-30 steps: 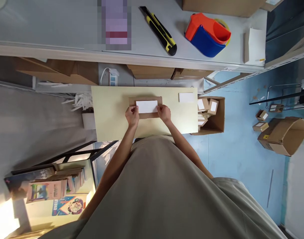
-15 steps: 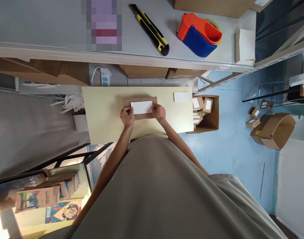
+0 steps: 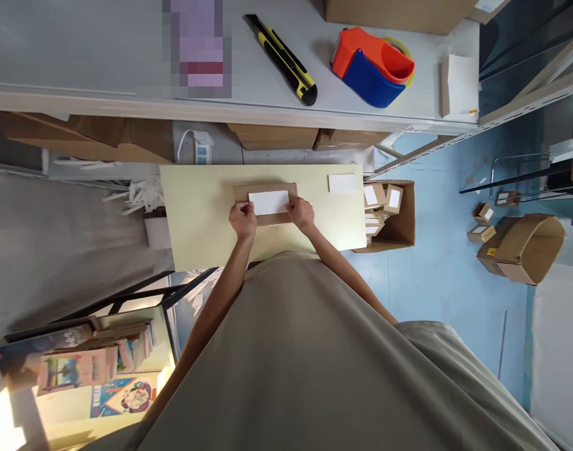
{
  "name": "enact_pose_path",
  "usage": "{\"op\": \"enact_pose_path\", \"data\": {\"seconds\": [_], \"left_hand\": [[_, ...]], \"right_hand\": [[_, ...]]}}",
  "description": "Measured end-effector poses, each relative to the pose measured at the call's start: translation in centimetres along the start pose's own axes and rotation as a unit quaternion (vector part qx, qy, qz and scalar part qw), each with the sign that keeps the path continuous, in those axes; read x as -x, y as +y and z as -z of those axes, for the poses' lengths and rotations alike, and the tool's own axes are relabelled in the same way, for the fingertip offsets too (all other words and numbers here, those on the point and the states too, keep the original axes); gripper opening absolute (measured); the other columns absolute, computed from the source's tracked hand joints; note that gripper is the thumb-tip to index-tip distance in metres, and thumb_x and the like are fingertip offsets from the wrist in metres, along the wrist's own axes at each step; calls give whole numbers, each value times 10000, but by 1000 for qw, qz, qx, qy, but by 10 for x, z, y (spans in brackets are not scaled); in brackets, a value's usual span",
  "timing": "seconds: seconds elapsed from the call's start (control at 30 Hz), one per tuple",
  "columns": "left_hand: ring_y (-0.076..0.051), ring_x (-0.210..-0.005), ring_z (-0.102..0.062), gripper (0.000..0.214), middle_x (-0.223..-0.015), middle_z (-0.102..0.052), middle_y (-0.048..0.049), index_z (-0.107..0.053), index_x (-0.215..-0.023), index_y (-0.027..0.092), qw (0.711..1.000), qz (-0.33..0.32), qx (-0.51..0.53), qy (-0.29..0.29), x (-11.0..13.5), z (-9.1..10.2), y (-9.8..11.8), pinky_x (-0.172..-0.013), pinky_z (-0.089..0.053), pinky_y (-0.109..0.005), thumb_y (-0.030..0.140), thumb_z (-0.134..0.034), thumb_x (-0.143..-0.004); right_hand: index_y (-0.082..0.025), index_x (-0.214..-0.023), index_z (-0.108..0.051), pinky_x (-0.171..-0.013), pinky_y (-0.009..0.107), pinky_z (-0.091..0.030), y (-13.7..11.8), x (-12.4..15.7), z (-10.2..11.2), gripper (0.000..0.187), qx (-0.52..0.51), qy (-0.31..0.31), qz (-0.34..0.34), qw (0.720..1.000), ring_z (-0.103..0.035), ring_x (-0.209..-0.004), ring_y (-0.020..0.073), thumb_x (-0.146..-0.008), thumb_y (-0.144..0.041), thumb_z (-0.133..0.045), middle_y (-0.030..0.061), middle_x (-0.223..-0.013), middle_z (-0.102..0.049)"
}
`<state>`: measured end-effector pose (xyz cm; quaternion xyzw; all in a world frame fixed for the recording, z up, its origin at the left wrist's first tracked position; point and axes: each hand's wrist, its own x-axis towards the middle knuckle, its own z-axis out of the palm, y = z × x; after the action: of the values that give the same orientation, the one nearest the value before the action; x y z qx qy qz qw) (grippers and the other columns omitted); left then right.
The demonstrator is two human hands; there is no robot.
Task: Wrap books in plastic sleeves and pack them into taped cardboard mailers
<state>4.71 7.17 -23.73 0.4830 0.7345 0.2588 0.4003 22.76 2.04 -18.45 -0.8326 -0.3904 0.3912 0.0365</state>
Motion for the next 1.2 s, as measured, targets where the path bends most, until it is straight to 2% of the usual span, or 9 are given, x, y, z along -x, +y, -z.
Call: {"op": "enact_pose_path", "data": {"seconds": [0.13,0.23,0.33,0.53,0.6,0.73,0.93,1.13,1.2], "left_hand": [[-260,-987,-728,90,-984,-759,-87,-672,-862,234,1000,7,5,4,2,-1,2,-1079,-567,-413,266,-684,-945],[-253,-972,-719,89,-942,-740,-68,-659,-856,246,1000,6,20,10,1,-2,1,-1066,-572,-405,269,-690,-937],[-257,-991,-717,97,-951,-744,-72,-646,-852,254,1000,8,26,12,1,-3,0,-1081,-570,-415,282,-691,-933],[-255,-1001,-709,92,-1019,-768,-93,-638,-873,256,999,8,33,6,4,-3,0,-1118,-555,-426,293,-681,-946],[-255,-1003,-716,99,-1021,-765,-94,-639,-873,252,999,8,33,7,5,-3,0,-1101,-558,-415,284,-682,-955],[-255,-980,-717,105,-999,-757,-87,-651,-873,248,999,8,32,5,6,-3,1,-1068,-561,-410,273,-683,-969],[-253,-989,-724,97,-1009,-762,-90,-673,-886,242,999,-3,35,6,8,-3,-1,-1044,-559,-390,267,-700,-975],[-273,-963,-736,93,-994,-770,-95,-680,-877,248,1000,-12,24,9,7,-6,-5,-1025,-569,-424,263,-688,-968],[-279,-955,-739,92,-991,-770,-97,-682,-873,247,1000,-10,20,9,6,-8,-7,-1020,-570,-437,264,-678,-963]], "right_hand": [[-222,-1054,-799,-992,423,-622,-7,-17,6,134,18,-14,22,999,-772,-1147,346,-1075,-281,-681,163,-1219,-829],[-238,-1125,-801,-996,402,-625,-15,-32,9,201,-10,34,29,999,-770,-1130,315,-1113,-293,-609,135,-1241,-830],[-228,-1183,-791,-1031,397,-617,-17,-32,5,252,-8,61,43,997,-767,-1141,298,-1147,-284,-548,132,-1249,-834],[-205,-1026,-825,-1057,370,-605,-17,-20,-9,86,36,-39,98,994,-768,-1154,290,-1042,-229,-744,136,-1192,-836],[-208,-1034,-833,-1050,359,-603,-25,-27,-9,122,24,-31,105,994,-763,-1144,277,-1061,-225,-714,122,-1180,-839],[-211,-1148,-829,-1063,375,-587,-41,-37,-10,259,4,29,119,992,-749,-1140,272,-1145,-250,-573,113,-1184,-841],[-210,-1052,-832,-1037,359,-585,-47,-18,-24,89,79,-69,132,986,-747,-1186,301,-1048,-253,-753,147,-1219,-833],[-217,-1116,-830,-1000,351,-584,-71,-26,-28,211,27,-8,122,992,-784,-1142,288,-1135,-281,-629,125,-1193,-858],[-212,-1152,-820,-1007,354,-586,-74,-23,-30,224,35,-5,127,991,-792,-1150,294,-1148,-283,-608,133,-1206,-860]]}}
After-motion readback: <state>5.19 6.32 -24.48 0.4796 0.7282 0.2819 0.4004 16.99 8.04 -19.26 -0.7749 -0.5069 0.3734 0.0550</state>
